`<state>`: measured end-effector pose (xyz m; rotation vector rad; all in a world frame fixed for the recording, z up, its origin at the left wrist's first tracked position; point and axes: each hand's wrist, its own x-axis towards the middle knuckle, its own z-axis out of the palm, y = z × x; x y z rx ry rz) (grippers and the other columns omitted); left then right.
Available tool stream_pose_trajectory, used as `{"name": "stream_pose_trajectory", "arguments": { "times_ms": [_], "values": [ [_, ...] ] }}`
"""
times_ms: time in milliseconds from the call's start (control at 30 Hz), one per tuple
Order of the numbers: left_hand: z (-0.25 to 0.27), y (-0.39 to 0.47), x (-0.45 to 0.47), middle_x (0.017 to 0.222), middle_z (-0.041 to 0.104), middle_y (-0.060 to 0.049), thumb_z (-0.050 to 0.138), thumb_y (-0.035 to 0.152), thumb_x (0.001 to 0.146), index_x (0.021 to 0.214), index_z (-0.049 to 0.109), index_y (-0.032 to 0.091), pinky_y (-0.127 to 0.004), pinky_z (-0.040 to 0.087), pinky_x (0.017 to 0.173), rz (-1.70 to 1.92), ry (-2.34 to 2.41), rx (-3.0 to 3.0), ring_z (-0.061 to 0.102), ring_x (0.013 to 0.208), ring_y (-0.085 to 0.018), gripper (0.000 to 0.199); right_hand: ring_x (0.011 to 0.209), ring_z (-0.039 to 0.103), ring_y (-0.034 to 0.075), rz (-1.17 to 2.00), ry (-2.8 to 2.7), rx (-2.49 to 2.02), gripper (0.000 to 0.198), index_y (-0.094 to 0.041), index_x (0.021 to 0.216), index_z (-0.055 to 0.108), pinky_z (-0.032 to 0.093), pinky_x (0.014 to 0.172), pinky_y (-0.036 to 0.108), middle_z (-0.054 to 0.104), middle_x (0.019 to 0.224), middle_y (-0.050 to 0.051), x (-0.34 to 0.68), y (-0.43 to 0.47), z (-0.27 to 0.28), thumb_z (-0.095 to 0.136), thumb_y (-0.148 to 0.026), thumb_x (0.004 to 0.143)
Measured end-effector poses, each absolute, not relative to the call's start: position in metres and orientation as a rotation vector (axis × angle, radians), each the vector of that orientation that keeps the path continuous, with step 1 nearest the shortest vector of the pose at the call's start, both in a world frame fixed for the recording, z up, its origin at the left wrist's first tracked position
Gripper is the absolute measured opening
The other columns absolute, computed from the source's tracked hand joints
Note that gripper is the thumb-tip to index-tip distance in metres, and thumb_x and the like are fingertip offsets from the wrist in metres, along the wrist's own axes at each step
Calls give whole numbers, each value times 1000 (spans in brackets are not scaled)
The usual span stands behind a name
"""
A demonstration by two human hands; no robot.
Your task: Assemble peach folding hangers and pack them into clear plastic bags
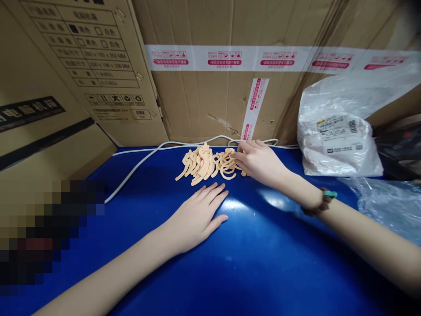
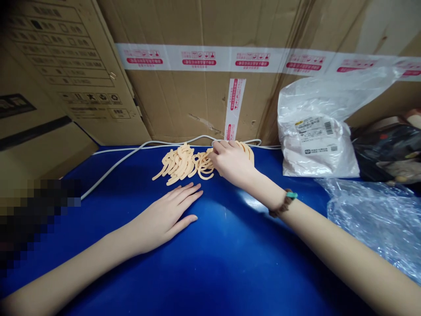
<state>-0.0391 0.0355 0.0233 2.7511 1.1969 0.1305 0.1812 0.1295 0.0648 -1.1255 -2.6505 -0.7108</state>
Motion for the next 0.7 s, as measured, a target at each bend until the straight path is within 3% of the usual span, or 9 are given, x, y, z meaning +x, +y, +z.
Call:
{"name": "stream_pose_trajectory", "arguments": {
  "times_ms": [233,700],
  "values": [
    [25,36,-38,158,34,-12,33,47,103,150,37,13,-52,30,118,102,1209,2748,30,147,-30,58,83,52,22,-796,-2811,-969,23,-13,94,69,31,71,34,61,92,12,173,148,61,46,-13,97],
    [23,36,-39,157,37,-13,34,46,103,148,39,11,-49,31,118,155,1184,2760,31,146,-30,57,82,56,19,-799,-2979,-825,23,-12,97,68,37,69,32,63,96,10,156,162,73,46,-6,95]
  ]
}}
